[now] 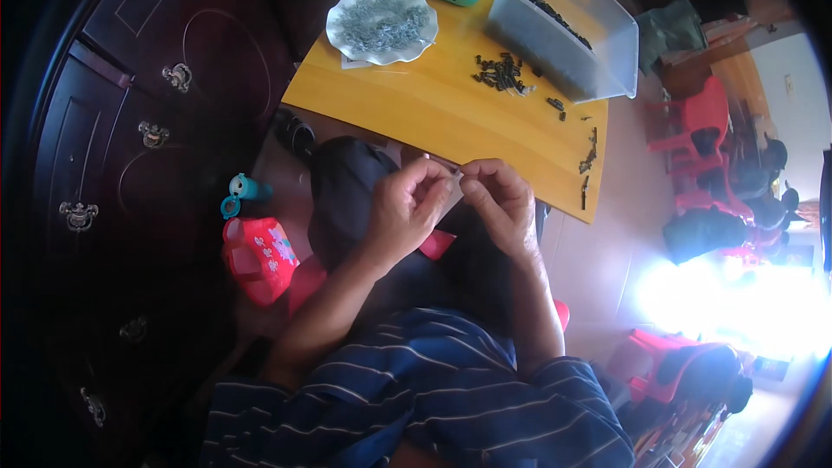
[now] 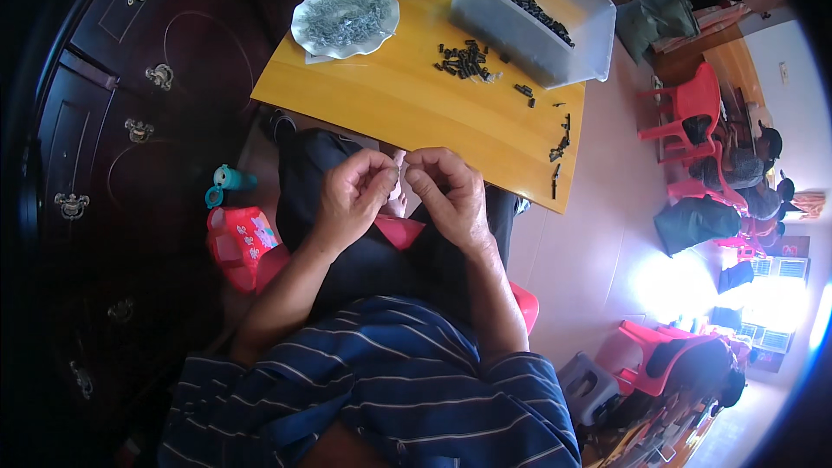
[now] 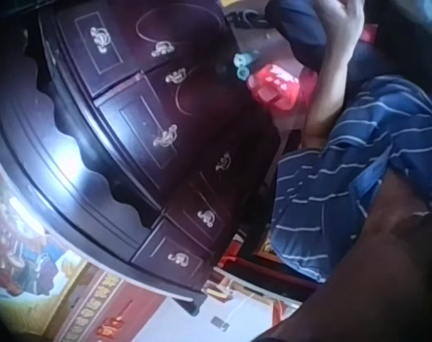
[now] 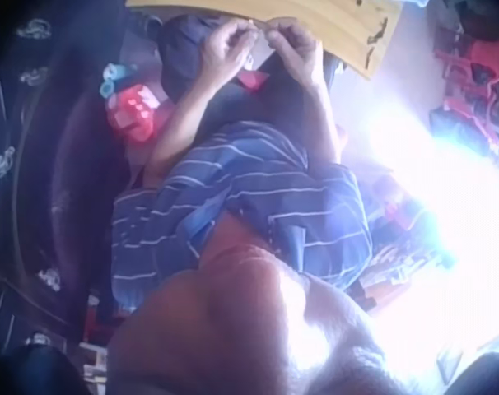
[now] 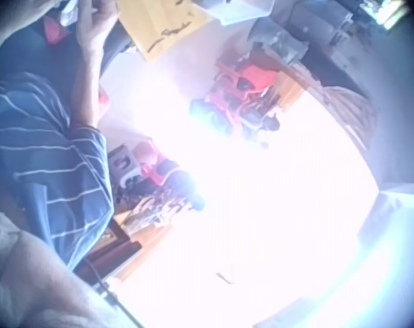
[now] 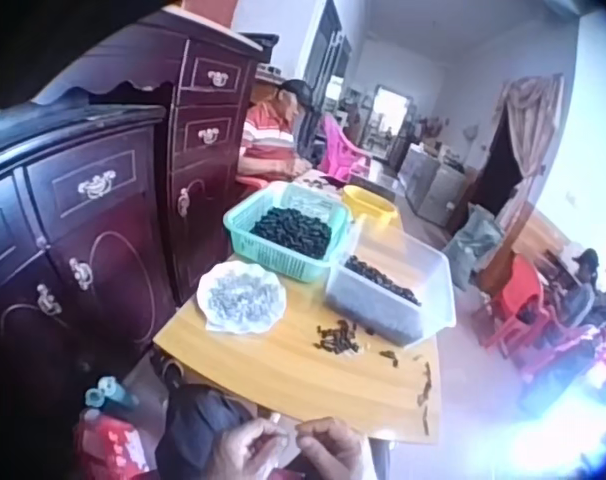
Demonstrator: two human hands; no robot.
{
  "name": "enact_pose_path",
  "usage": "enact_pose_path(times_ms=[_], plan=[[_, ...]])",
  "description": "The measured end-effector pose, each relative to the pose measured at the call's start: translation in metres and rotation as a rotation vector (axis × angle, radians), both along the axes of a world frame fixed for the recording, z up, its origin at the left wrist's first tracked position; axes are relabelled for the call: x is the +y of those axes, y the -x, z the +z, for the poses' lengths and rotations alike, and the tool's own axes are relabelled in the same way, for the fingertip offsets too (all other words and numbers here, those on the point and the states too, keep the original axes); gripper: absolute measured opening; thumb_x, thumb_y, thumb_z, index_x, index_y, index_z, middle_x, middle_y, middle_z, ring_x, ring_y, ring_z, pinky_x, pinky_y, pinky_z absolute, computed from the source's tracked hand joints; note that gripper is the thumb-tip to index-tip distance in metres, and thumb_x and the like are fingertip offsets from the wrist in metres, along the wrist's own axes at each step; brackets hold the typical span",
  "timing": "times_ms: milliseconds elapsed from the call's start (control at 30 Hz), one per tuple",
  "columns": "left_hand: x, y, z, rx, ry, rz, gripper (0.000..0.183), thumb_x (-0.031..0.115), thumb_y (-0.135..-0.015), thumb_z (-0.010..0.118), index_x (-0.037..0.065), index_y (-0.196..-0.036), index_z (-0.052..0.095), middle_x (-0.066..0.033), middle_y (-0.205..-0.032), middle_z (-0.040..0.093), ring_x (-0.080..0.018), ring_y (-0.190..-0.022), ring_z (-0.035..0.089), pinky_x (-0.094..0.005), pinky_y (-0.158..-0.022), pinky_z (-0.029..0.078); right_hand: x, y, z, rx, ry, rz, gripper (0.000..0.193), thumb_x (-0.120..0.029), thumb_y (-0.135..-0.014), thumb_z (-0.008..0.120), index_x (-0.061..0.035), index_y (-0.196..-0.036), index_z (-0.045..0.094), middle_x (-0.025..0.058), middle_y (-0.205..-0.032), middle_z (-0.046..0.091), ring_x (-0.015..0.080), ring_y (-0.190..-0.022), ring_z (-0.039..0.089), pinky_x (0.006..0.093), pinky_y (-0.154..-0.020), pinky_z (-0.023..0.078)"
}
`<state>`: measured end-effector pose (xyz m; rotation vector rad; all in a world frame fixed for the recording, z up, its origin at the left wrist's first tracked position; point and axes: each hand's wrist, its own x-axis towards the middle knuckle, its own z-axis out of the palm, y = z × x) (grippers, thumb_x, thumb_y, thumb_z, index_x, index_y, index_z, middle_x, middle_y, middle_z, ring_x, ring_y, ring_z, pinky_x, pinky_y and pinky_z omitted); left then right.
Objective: The person picks up small black plastic components and metal screws from a table, fits the metal screw into the plastic piece, and places the assembled connectors into a bin.
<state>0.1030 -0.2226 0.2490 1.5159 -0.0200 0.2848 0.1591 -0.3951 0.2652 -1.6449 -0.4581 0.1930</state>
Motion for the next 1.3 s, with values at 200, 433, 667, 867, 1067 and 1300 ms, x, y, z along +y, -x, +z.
enact_pose_path(times_ms=[200,433,667,867,1067,1300], plan=[[0.003,0.000,-0.005,0.060,0.041,-0.058,0.011,0.010,-0.102,0.065,0.000,-0.099,0.065,0.0005,-0.079,0.066,-0.0036,-0.068,0.061,-0.0203,-0.060,0.050,0.005,-0.002,0.008,-0.200,0.139,0.049,0.012,-0.004,-0.095,0.071,-0.0007,-0.106,0.070,0.0077,-0.087,0.071,0.0138,-0.077,0.069,0.0276,-0.070,0.053],[0.008,0.001,0.009,0.211,0.402,-0.219,0.013,0.015,-0.104,0.063,0.003,-0.102,0.066,0.0017,-0.081,0.063,-0.0029,-0.066,0.056,-0.0186,-0.062,0.048,0.005,0.004,0.009,0.058,-0.048,0.046,0.009,-0.005,-0.101,0.065,0.0023,-0.106,0.064,0.0030,-0.087,0.067,0.0103,-0.077,0.064,0.0255,-0.072,0.052],[0.014,-0.001,0.005,0.298,0.663,-0.263,0.011,0.012,-0.102,0.065,0.003,-0.110,0.065,-0.0009,-0.089,0.068,-0.0050,-0.071,0.059,-0.0203,-0.067,0.051,0.003,0.007,0.011,0.094,-0.126,0.007,0.009,-0.005,-0.103,0.062,0.0014,-0.109,0.062,-0.0001,-0.089,0.065,0.0072,-0.079,0.059,0.0231,-0.074,0.050],[0.012,-0.001,0.007,0.248,0.615,-0.265,0.011,0.007,-0.099,0.067,0.003,-0.109,0.065,-0.0016,-0.091,0.070,-0.0051,-0.072,0.059,-0.0199,-0.068,0.050,0.006,0.011,0.010,0.023,-0.091,-0.011,0.007,-0.005,-0.101,0.064,0.0014,-0.105,0.065,0.0004,-0.085,0.065,0.0066,-0.076,0.060,0.0235,-0.069,0.050],[0.011,0.000,0.006,0.236,0.531,-0.219,0.011,0.006,-0.098,0.069,0.002,-0.108,0.066,-0.0012,-0.090,0.070,-0.0046,-0.072,0.059,-0.0192,-0.068,0.048,0.006,0.007,0.025,-0.266,0.232,-0.075,0.005,-0.003,-0.093,0.072,-0.0010,-0.096,0.069,0.0070,-0.082,0.069,0.0149,-0.070,0.066,0.0291,-0.063,0.052],[0.005,-0.001,0.002,0.096,0.334,-0.157,0.011,0.000,-0.096,0.068,-0.001,-0.106,0.065,-0.0019,-0.088,0.069,-0.0036,-0.070,0.060,-0.0194,-0.059,0.047,0.005,0.006,0.036,-0.447,0.337,-0.040,0.009,-0.004,-0.089,0.075,-0.0006,-0.096,0.069,0.0097,-0.085,0.071,0.0196,-0.073,0.070,0.0308,-0.065,0.055]])
